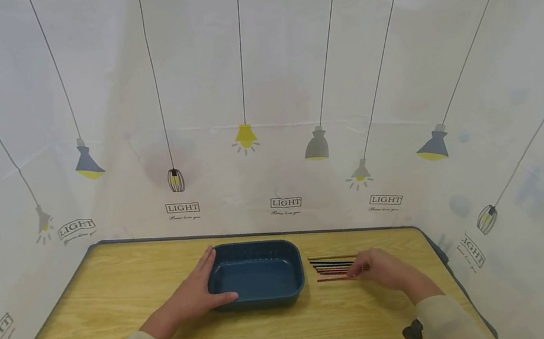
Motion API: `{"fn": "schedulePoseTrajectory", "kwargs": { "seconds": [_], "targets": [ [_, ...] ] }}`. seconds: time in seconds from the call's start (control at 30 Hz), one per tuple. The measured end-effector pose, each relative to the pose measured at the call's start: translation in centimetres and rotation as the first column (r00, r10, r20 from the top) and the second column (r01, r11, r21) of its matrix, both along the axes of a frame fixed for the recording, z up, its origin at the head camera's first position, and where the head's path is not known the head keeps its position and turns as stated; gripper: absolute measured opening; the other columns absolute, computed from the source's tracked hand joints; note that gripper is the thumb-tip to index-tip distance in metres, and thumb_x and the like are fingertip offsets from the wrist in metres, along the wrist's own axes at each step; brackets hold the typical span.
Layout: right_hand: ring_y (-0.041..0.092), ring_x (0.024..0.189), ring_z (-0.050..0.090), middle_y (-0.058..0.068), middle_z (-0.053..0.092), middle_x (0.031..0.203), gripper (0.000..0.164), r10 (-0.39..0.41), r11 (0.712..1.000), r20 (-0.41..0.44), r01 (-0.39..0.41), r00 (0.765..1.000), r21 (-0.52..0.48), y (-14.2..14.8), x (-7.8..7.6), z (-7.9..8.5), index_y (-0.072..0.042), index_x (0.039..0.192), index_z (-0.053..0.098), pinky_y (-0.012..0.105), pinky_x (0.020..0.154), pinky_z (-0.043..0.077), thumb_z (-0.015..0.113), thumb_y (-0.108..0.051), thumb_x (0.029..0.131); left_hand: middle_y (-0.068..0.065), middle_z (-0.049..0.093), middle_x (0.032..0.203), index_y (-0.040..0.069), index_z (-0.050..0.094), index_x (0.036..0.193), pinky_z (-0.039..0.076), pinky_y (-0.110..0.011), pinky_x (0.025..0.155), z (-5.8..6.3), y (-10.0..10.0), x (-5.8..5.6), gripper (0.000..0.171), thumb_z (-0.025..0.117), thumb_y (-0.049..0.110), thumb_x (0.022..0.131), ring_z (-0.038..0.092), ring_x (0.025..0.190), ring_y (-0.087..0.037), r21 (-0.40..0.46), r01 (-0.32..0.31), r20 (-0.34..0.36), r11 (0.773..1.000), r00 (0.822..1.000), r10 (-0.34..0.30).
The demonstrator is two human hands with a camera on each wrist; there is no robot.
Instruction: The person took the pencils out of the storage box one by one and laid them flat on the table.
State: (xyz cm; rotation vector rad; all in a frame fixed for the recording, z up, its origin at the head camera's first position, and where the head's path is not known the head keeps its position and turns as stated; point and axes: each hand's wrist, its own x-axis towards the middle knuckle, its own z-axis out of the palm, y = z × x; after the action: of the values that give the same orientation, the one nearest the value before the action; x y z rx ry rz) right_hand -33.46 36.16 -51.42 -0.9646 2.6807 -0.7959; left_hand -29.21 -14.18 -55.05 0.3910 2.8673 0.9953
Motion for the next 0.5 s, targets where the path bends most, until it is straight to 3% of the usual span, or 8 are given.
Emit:
{"fn": "schedulePoseTrajectory", "kwargs": {
  "seconds": [0.23, 0.5],
  "targets": [
    [0.026, 0.101, 0.077, 0.003, 0.082, 0.106, 0.016, 0.035, 0.999, -0.038, -0.035, 0.999, 0.001, 0.3, 0.1, -0.8, -0.008, 0.109, 0.086, 0.045, 0.094, 0.062, 0.077, 0.001, 0.099, -0.009, 0.001, 0.187, 0.007, 0.01, 0.178, 0.036, -0.065, 0.126, 0.0, 0.1, 0.2, 0.135, 0.084, 0.074, 0.087, 0.032, 0.162, -0.046, -0.004, 0.002, -0.002, 1.0, 1.0, -0.002],
    [0.022, 0.093, 0.075, 0.004, 0.081, 0.099, 0.015, 0.1, 0.989, -0.137, -0.113, 0.986, -0.092, 1.0, -0.2, -2.7, -0.009, 0.105, 0.088, 0.037, 0.088, 0.061, 0.081, 0.001, 0.096, -0.008, 0.0, 0.187, 0.008, 0.009, 0.178, 0.036, -0.064, 0.126, -0.2, -0.1, 0.3, 0.136, 0.083, 0.075, 0.087, 0.033, 0.162, -0.047, -0.007, -0.002, 0.003, 1.0, 1.0, 0.002]
  ]
}}
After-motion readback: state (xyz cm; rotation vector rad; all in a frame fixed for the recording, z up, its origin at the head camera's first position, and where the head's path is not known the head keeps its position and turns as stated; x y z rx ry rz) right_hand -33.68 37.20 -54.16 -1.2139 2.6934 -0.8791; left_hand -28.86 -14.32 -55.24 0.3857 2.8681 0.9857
